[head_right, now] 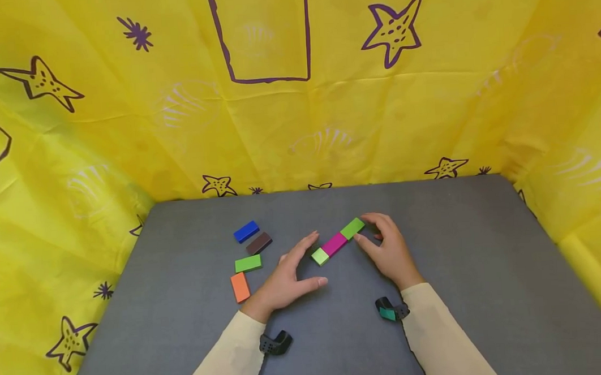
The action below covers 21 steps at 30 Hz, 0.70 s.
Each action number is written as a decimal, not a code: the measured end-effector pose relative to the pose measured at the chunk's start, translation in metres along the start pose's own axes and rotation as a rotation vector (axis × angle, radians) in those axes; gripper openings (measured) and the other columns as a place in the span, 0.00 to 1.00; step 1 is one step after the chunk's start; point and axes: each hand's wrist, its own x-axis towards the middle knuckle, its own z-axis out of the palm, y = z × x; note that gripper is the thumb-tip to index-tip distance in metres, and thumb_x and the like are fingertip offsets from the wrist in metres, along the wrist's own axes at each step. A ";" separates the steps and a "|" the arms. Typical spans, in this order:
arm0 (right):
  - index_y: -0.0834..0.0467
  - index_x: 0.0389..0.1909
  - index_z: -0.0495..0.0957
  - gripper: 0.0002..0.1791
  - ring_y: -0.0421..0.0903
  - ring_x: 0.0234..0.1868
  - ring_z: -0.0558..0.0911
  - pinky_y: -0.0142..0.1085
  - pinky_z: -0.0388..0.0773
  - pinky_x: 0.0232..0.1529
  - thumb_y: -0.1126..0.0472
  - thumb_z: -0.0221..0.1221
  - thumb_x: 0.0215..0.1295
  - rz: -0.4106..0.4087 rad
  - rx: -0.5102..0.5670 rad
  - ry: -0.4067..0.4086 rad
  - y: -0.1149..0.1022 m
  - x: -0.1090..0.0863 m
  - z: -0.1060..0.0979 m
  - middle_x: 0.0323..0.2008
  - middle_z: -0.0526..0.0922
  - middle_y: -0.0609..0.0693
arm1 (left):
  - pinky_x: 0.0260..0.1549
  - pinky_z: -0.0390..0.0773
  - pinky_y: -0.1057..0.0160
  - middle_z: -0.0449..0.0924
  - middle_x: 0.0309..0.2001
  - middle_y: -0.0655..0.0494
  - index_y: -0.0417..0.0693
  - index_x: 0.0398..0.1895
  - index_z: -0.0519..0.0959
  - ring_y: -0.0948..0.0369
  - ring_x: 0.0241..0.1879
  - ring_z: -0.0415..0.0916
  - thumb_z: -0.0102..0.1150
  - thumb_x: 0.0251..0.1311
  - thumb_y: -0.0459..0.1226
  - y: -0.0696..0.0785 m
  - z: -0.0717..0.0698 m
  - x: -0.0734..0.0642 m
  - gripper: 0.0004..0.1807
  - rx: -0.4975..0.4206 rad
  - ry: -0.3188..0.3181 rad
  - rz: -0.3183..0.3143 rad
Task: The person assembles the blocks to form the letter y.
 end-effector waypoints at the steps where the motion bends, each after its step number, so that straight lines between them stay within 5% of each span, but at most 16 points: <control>1: 0.65 0.69 0.78 0.26 0.56 0.67 0.75 0.35 0.73 0.56 0.64 0.70 0.74 -0.004 0.002 -0.006 -0.001 -0.002 0.001 0.67 0.77 0.59 | 0.76 0.43 0.33 0.51 0.86 0.71 0.63 0.90 0.55 0.64 0.83 0.49 0.69 0.67 0.61 0.000 0.000 0.000 0.53 -0.009 0.017 -0.009; 5: 0.64 0.71 0.77 0.28 0.56 0.69 0.74 0.37 0.73 0.56 0.63 0.70 0.74 -0.032 0.012 -0.041 -0.007 -0.011 0.005 0.71 0.75 0.59 | 0.77 0.50 0.35 0.58 0.84 0.66 0.62 0.89 0.57 0.64 0.81 0.54 0.71 0.69 0.56 -0.002 -0.001 -0.001 0.50 -0.087 0.081 -0.012; 9: 0.64 0.71 0.77 0.29 0.56 0.71 0.73 0.37 0.74 0.58 0.64 0.71 0.72 -0.065 0.002 -0.062 -0.011 -0.019 0.008 0.73 0.73 0.60 | 0.71 0.66 0.40 0.64 0.82 0.54 0.53 0.88 0.60 0.58 0.79 0.62 0.70 0.72 0.46 -0.003 -0.007 0.000 0.46 -0.183 0.163 0.068; 14: 0.61 0.74 0.75 0.31 0.56 0.76 0.68 0.40 0.73 0.62 0.62 0.71 0.72 -0.061 0.013 -0.127 -0.018 -0.029 0.014 0.77 0.70 0.57 | 0.60 0.73 0.37 0.69 0.79 0.48 0.47 0.86 0.62 0.49 0.74 0.69 0.66 0.75 0.36 -0.005 -0.024 0.000 0.40 -0.270 0.305 0.166; 21: 0.54 0.79 0.72 0.38 0.54 0.82 0.60 0.61 0.65 0.72 0.52 0.73 0.72 -0.080 -0.003 -0.280 -0.036 -0.044 0.023 0.83 0.62 0.52 | 0.55 0.76 0.54 0.76 0.72 0.41 0.42 0.82 0.66 0.41 0.68 0.73 0.63 0.77 0.31 -0.015 -0.057 -0.005 0.33 -0.317 0.501 0.183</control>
